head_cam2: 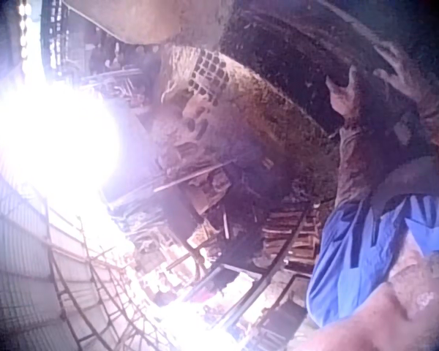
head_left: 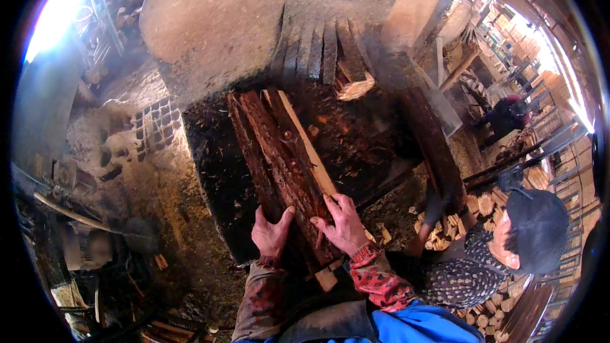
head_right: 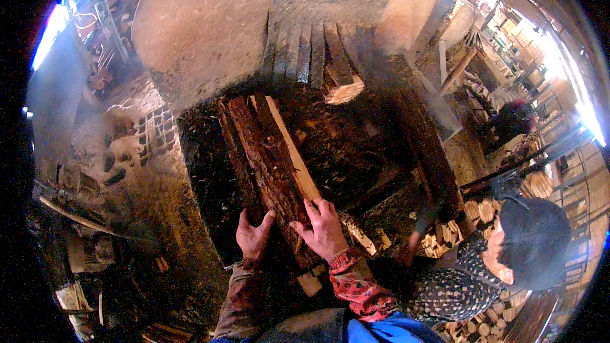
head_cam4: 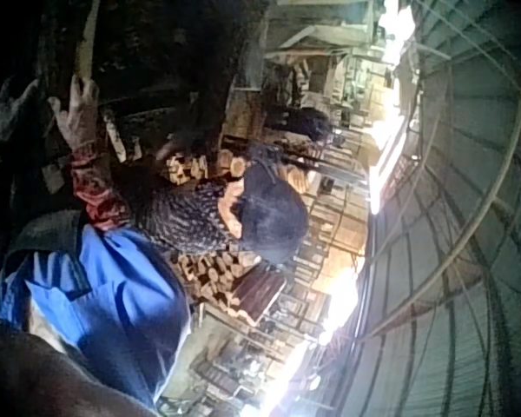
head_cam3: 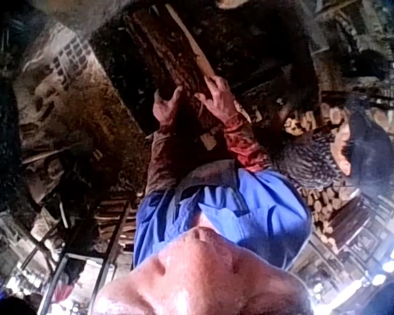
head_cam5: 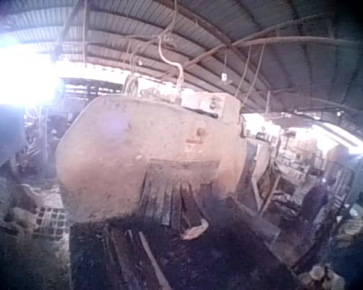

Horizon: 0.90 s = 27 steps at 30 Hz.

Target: The person picks up split wooden planks from a pile near a sawing machine and carries them to a metal rack. They arrange the planks in a neat stack on the rack, repeating this process to accumulate a pile of processed wood.

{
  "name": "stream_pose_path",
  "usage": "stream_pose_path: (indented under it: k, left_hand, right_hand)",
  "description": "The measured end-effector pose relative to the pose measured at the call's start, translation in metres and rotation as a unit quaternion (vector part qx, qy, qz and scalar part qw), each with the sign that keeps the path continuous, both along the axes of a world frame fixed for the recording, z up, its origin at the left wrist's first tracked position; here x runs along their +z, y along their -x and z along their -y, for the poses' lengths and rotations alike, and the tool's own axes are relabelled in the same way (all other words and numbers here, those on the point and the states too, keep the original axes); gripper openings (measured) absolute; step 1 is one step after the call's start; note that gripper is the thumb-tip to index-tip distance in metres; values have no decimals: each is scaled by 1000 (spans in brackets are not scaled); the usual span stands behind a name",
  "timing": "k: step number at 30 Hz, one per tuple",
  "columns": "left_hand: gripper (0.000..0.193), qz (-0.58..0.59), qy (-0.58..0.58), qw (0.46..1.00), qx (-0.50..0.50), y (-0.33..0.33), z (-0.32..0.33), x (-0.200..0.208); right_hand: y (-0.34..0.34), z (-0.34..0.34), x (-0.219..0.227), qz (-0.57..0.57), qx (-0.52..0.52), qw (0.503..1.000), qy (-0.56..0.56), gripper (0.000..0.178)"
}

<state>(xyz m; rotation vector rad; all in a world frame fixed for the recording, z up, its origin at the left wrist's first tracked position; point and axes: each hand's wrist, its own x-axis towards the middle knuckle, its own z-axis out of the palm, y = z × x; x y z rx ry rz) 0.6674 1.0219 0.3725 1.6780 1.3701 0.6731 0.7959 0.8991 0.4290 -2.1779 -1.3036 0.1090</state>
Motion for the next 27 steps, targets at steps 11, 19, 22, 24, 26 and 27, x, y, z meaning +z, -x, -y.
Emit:
stream_pose_path:
  k: [11,19,22,24,26,27]
  left_hand:
    - [86,15,4,1000,-4,-2,-3,-18]
    - [88,0,21,1000,-2,1,0,-2]
    - [91,-29,20,999,-2,2,-1,-4]
    - [93,-32,20,999,-2,0,0,-7]
    - [93,22,19,1000,6,-1,1,-31]
    - [93,47,19,999,15,1,0,-40]
  right_hand:
    - [-3,3,1,-53,6,998,-35,57]
    - [-23,3,14,-120,-3,993,-8,45]
    - [-54,-1,4,20,-58,998,-24,49]
    - [-83,2,-18,78,-95,991,52,57]
    - [-111,8,-54,152,-100,976,118,60]
    - [-122,9,-59,118,-95,980,126,57]
